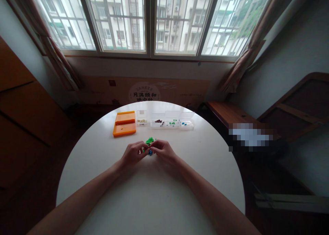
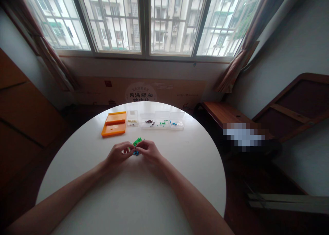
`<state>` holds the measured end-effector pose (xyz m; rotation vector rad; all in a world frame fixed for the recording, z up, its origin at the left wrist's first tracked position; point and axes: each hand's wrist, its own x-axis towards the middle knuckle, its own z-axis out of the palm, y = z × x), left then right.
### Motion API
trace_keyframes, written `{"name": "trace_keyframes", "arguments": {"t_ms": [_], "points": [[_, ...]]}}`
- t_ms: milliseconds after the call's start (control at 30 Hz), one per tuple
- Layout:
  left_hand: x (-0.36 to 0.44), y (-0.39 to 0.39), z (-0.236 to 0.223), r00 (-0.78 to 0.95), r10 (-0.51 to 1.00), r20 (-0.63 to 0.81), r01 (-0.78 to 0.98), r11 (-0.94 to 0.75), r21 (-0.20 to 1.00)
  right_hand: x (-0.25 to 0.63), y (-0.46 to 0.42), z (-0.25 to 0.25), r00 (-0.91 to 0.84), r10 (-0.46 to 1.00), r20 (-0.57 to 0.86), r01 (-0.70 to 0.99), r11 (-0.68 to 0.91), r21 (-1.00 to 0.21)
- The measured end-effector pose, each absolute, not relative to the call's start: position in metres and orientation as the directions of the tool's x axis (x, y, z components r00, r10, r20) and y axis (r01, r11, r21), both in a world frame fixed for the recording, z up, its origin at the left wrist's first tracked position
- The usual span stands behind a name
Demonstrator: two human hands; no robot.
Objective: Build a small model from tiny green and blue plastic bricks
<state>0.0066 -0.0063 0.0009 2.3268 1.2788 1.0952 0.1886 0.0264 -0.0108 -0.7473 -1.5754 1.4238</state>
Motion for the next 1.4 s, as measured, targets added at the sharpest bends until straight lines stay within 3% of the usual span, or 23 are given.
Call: {"name": "trace_keyframes", "arguments": {"t_ms": [1400], "points": [[0.0065,-0.0058,0.0008,0.314,0.812,0.492,0.629,-0.566,0.533,0.1886,0.0253,-0.0066,-0.450,0.875,0.180,-0.084,0.160,-0.984]]}}
